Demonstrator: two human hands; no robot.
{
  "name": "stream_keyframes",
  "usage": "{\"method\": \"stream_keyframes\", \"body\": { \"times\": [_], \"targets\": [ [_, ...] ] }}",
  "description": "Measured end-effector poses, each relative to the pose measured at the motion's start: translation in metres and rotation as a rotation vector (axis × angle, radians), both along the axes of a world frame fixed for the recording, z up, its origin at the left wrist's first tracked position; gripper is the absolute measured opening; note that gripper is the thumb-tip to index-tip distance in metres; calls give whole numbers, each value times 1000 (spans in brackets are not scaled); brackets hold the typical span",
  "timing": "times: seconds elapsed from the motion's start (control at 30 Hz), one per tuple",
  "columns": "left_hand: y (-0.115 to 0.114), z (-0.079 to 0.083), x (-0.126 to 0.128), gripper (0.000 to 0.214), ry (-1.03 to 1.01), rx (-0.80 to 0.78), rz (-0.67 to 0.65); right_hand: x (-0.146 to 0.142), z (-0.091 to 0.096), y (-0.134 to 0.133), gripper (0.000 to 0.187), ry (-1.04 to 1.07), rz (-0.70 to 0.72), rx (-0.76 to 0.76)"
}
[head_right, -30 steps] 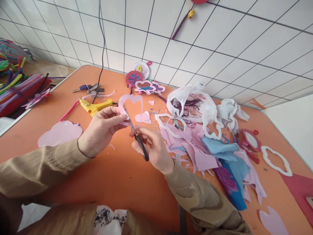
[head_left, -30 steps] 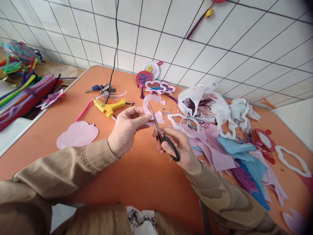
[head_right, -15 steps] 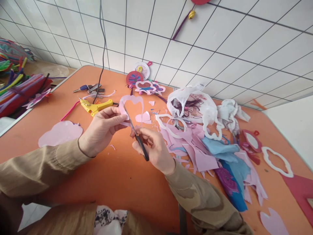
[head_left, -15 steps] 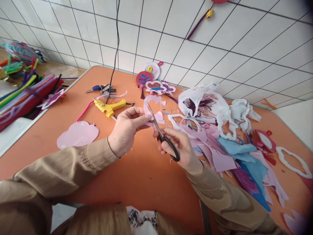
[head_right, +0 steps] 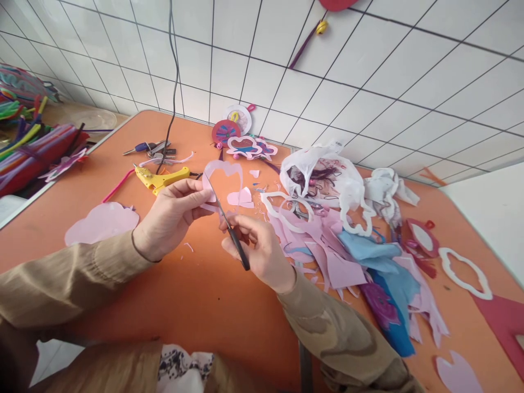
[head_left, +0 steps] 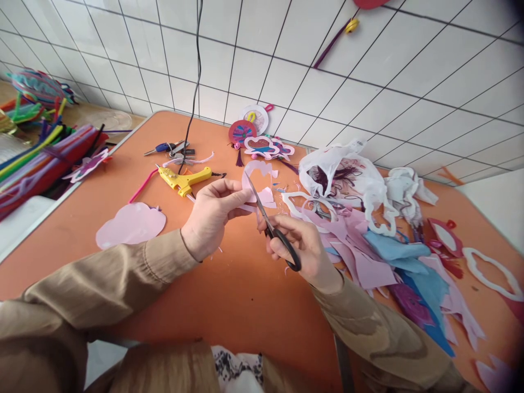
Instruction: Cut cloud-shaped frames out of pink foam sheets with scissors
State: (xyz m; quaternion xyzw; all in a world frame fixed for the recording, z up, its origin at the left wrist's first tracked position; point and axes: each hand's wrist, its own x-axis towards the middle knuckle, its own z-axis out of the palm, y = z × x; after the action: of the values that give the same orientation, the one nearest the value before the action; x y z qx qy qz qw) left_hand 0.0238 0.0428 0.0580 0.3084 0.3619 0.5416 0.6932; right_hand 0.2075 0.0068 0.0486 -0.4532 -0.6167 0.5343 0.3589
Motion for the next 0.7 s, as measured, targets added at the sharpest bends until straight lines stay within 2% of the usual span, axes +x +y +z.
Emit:
{"method": "stream_keyframes", "body": {
  "times": [0.7],
  "targets": [
    [1,-2,-1,30,-10,8,-14,-2,-4,1,29,12,-20,-40]
  ]
}}
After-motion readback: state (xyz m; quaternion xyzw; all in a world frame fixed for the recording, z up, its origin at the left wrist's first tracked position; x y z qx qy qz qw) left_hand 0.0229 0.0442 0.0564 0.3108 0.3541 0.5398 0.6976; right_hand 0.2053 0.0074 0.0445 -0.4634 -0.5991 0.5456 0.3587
